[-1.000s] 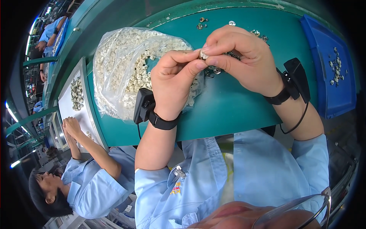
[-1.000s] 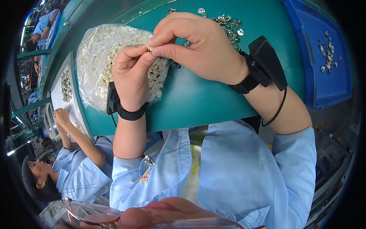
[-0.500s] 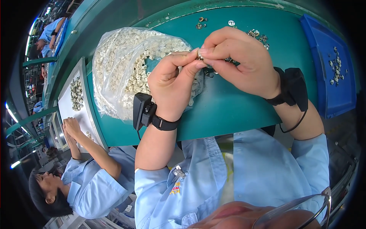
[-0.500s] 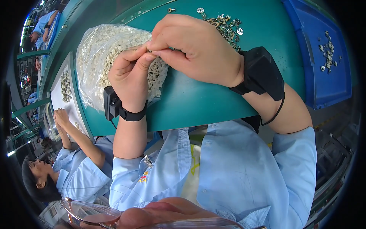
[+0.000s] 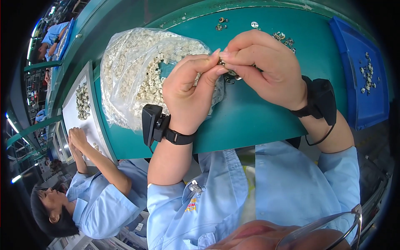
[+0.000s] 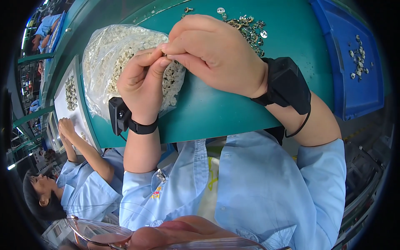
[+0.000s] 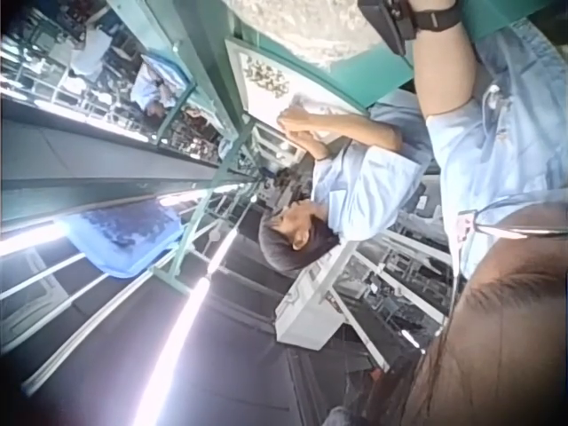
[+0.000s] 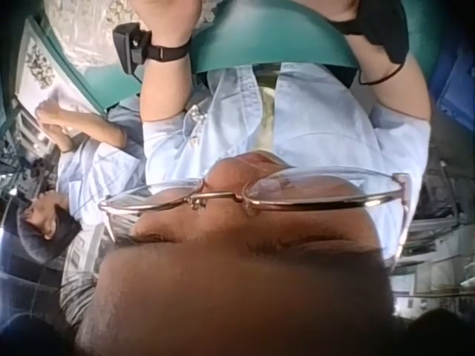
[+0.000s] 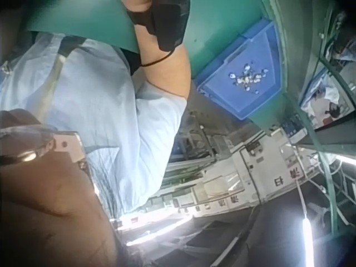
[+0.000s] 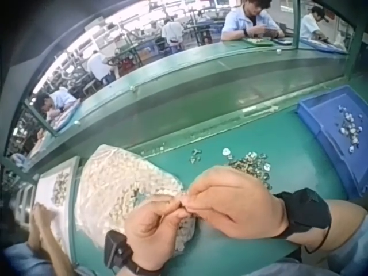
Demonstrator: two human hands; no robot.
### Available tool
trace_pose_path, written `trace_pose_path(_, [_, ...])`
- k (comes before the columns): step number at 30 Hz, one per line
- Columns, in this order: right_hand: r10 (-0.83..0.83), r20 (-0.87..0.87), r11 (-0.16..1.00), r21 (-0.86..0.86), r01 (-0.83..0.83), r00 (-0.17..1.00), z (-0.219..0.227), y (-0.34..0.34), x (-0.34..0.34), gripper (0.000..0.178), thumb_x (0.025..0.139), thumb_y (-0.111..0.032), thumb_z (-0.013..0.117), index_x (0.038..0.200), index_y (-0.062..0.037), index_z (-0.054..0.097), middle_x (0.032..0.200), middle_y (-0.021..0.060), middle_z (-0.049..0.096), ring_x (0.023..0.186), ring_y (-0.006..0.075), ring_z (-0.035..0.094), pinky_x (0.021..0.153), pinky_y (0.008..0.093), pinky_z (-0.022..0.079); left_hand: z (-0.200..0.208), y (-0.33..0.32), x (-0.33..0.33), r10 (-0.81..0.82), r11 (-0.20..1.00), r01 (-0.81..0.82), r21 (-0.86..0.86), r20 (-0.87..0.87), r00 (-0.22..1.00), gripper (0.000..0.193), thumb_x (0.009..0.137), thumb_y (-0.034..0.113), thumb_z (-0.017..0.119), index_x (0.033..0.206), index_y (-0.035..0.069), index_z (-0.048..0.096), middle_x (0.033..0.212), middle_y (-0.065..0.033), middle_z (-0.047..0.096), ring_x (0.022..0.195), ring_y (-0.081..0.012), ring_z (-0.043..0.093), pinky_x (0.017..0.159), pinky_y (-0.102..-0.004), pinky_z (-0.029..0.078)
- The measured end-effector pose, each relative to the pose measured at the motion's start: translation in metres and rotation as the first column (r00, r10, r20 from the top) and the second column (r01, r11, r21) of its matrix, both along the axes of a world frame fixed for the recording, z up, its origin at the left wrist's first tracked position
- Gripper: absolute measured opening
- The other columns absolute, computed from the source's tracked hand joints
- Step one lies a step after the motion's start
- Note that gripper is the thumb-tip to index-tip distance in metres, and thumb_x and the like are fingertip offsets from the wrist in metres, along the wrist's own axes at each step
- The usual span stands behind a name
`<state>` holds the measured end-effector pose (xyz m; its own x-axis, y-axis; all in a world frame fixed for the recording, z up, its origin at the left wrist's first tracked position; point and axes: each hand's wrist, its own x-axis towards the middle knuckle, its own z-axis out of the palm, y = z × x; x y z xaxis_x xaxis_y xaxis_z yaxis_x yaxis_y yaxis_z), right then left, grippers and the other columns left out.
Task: The person picks up a white plastic component and a metal piece by hand, presses them together, and places the assembled unit into a blue tray, repeating the process.
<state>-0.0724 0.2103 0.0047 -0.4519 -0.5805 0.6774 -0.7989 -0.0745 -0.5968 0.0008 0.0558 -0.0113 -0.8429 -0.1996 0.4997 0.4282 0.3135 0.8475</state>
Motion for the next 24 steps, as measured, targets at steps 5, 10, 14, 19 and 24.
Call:
trace_pose_path(5, [0.014,0.033,1.0,0.012,-0.015,0.999,0.0,-0.0003,-0.0029,0.017,0.074,0.004,0.06,0.089,-0.0036,0.058,0.086,0.0082,0.057,0.077,0.0171,0.057,0.064,0.0229,0.045,0.0002,0.0009,0.0003,0.054,0.991,-0.058,-0.122,-0.03,0.998,0.013,0.071,-0.002,0.065,0.084,0.0,0.061,0.077,-0.0097,0.062,0.071,-0.0166,0.059,0.063,-0.0242,0.047])
trace_pose_path(10, [0.113,0.528,0.988,-0.153,-0.036,0.842,-0.0062,-0.0061,0.0054,0.017,0.074,0.004,0.059,0.09,-0.002,0.058,0.087,0.0086,0.057,0.079,0.0176,0.057,0.063,0.0233,0.045,0.0035,0.0039,0.003,0.007,0.996,-0.016,0.092,0.093,0.996,0.011,0.075,-0.001,0.063,0.086,-0.001,0.061,0.081,-0.0084,0.062,0.073,-0.0122,0.058,0.064,-0.0218,0.046])
trace_pose_path(14, [0.025,0.427,1.0,0.004,-0.03,0.904,-0.0034,-0.0014,0.0054,0.019,0.074,0.004,0.06,0.092,-0.0004,0.057,0.087,0.0095,0.056,0.083,0.0199,0.057,0.064,0.0253,0.045,0.005,0.0037,0.0037,-0.072,0.965,0.027,0.26,0.166,0.983,0.011,0.077,0.0,0.062,0.087,-0.002,0.061,0.083,-0.0068,0.061,0.074,-0.009,0.056,0.065,-0.0199,0.045])
trace_pose_path(19, [0.015,-0.053,0.995,0.103,-0.01,0.998,0.0009,0.0004,-0.002,0.02,0.074,0.004,0.059,0.093,0.0001,0.056,0.088,0.0108,0.057,0.082,0.0218,0.057,0.064,0.0271,0.045,0.0046,0.0004,0.0049,-0.123,0.957,0.081,0.28,0.134,0.983,0.01,0.077,-0.001,0.061,0.087,-0.002,0.06,0.082,-0.0054,0.06,0.074,-0.0078,0.055,0.066,-0.0189,0.045])
trace_pose_path(24, [0.039,-0.136,0.991,0.134,-0.02,0.99,0.003,-0.0016,-0.0006,0.02,0.073,0.005,0.058,0.092,-0.0006,0.056,0.089,0.0113,0.056,0.077,0.0222,0.056,0.064,0.028,0.045,0.0029,0.0008,0.0054,-0.152,0.947,0.1,0.306,0.154,0.976,0.01,0.077,-0.002,0.061,0.087,-0.002,0.06,0.082,-0.005,0.06,0.074,-0.0079,0.055,0.067,-0.0188,0.045])
